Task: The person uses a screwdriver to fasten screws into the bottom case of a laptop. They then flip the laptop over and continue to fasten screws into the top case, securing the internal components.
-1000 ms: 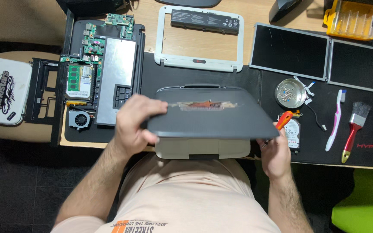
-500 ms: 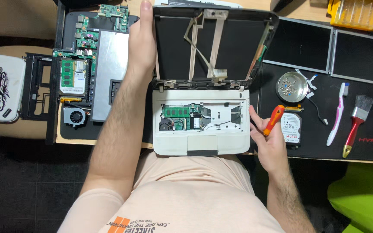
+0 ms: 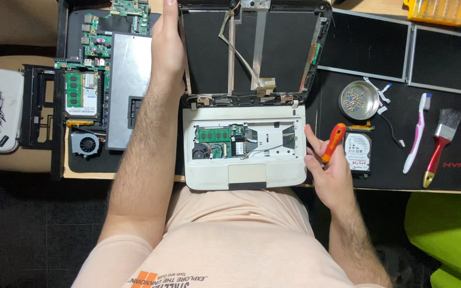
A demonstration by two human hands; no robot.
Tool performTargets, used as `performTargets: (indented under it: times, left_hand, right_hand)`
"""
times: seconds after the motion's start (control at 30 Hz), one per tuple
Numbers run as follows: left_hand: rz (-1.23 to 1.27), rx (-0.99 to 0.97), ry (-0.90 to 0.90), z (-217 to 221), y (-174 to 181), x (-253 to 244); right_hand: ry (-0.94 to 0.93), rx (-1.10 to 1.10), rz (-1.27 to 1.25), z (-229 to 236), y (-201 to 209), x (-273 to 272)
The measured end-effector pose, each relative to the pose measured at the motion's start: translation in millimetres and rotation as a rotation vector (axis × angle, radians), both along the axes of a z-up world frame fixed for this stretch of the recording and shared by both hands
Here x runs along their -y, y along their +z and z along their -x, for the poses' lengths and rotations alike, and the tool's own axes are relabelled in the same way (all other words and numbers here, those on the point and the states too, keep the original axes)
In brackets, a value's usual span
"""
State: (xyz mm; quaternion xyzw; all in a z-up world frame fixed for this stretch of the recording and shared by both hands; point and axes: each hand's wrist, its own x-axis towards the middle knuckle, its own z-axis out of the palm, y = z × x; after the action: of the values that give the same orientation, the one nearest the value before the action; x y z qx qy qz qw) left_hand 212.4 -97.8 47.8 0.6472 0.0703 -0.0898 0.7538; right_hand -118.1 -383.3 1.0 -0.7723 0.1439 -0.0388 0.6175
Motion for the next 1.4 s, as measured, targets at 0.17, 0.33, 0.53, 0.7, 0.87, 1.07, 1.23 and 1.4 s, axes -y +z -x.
performTargets:
  times: [0.17,0.33,0.53,0.7,0.87,1.07,1.23,1.4]
  left_hand:
    - [-0.033,0.132,0.089,-2,-24,-1]
    - [-0.048,0.57,0.175,-6,-55,-3]
    - [-0.245,0.744,0.136,-10,-37,-3]
    - [-0.354,0.709,0.121,-21,-39,-8]
    - [-0.442,0.797,0.138,-7,-20,-6]
    - [-1.1,1.08,0.058,38,8,32]
    - [-1.238,1.297,-0.314,73,19,69]
    - [-1.425,1.351,-0.27,92,13,74]
  right_hand:
    - [-0.024,-0.029,0.025,0,-3,-1]
    - [-0.042,-0.105,0.151,-1,8,-8]
    - [0.04,-0.134,0.208,-1,13,-2]
    - [0.076,-0.12,0.208,-3,15,1]
    - [0.07,-0.154,0.249,-4,18,-1]
    - [0.069,-0.238,0.321,-5,23,-2]
    - [0.099,-0.249,0.464,-7,26,-3]
    - [0.158,-0.451,0.506,-11,42,-10]
